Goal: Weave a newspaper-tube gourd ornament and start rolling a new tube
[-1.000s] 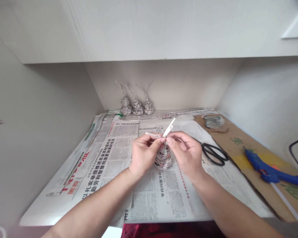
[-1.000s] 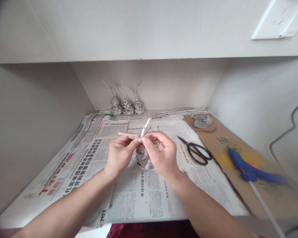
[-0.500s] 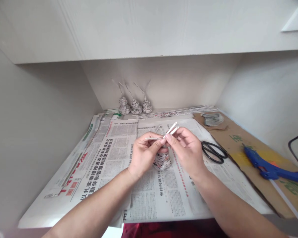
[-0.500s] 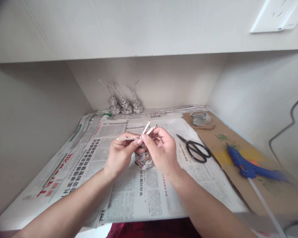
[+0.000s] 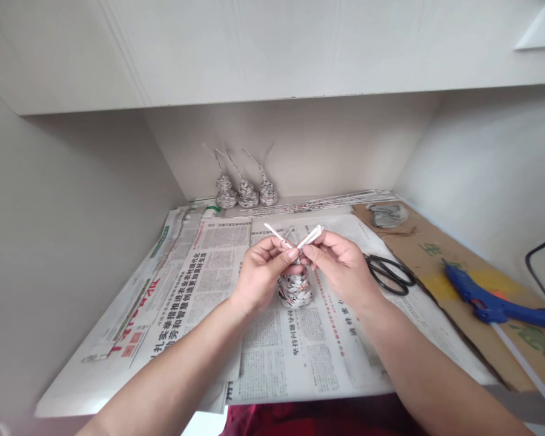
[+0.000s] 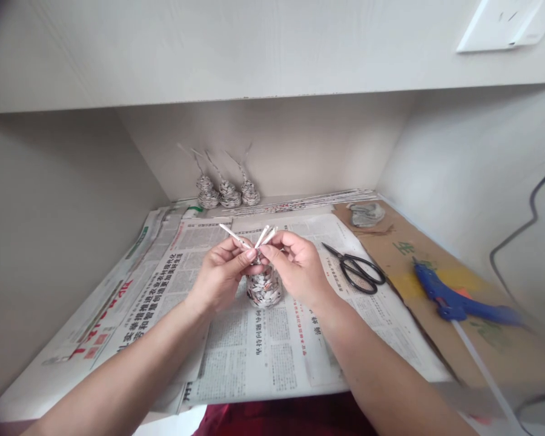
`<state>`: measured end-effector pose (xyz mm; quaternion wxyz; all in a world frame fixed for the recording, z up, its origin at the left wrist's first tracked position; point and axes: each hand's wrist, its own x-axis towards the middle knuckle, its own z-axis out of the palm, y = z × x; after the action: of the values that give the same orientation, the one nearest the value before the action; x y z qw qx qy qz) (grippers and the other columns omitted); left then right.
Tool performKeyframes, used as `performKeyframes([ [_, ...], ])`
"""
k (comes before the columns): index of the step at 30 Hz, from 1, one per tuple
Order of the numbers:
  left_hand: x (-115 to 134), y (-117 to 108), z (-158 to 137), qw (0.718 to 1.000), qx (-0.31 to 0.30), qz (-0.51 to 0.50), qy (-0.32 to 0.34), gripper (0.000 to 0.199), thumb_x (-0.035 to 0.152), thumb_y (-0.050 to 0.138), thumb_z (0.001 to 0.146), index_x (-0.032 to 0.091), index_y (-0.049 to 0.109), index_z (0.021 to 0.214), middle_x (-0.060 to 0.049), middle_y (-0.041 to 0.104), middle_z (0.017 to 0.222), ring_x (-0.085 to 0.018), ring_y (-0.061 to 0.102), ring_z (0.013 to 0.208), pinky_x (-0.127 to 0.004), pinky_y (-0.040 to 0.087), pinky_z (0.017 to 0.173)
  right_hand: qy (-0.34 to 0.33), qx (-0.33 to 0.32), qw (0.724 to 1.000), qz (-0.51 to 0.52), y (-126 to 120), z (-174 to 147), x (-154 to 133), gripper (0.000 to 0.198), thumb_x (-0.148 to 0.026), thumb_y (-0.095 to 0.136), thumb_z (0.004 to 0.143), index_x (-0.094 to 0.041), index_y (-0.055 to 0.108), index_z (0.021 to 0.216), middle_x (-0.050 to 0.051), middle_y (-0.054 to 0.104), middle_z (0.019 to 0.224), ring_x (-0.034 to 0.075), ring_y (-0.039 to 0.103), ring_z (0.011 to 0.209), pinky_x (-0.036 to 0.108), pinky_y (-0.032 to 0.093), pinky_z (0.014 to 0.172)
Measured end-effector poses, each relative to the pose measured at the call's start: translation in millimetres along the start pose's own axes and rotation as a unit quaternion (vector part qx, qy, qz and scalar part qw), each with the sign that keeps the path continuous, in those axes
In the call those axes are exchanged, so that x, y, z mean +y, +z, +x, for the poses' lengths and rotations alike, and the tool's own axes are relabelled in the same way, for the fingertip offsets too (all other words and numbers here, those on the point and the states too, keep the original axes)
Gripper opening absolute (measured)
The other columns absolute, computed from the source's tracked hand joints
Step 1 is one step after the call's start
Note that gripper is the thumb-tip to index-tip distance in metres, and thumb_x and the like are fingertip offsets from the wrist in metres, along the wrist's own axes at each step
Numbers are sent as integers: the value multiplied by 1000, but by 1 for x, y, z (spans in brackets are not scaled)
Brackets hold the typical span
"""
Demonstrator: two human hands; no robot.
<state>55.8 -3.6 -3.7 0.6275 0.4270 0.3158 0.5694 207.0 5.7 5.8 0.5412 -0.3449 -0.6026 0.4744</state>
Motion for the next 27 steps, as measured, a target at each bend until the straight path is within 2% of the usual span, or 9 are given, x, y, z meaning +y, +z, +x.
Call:
performKeyframes([
  [9,3,-8,3,995,-78,-29,-47,15,21,77,75,15,65,82,-3,70,77,-12,70,71,-21,58,68,15,-34,998,52,-1,-1,5,14,-34,69,82,-21,68,86,-2,61,72,11,56,64,25,49,60],
  [15,13,-15,5,984,-151,0,-98,15,19,78,74,13,67,83,-6,72,79,-15,72,77,-23,59,71,-38,-67,995,62,-3,1,9,3,-28,73,79,-25,72,79,-1,62,83,11,58,69,26,51,61],
  [21,14,-11,1,985,-151,-1,-86,21,19,81,70,14,62,78,-3,70,72,-15,71,69,-23,58,64,-25,-121,983,132,-6,3,12,5,-23,77,75,-28,75,77,-1,55,87,10,57,64,24,50,50],
  [24,12,-9,1,986,-151,-1,-76,21,17,81,70,13,62,80,-3,71,73,-14,70,67,-22,58,61,-25,-145,977,155,-8,5,13,8,-23,78,74,-27,73,78,0,57,89,12,59,71,25,52,56],
  [27,8,-7,1,988,-136,3,-66,25,16,81,68,13,67,89,-3,72,76,-13,69,66,-22,58,60,-10,-142,975,168,-9,6,15,30,-24,82,71,-30,69,97,-1,59,91,14,59,81,25,53,64],
])
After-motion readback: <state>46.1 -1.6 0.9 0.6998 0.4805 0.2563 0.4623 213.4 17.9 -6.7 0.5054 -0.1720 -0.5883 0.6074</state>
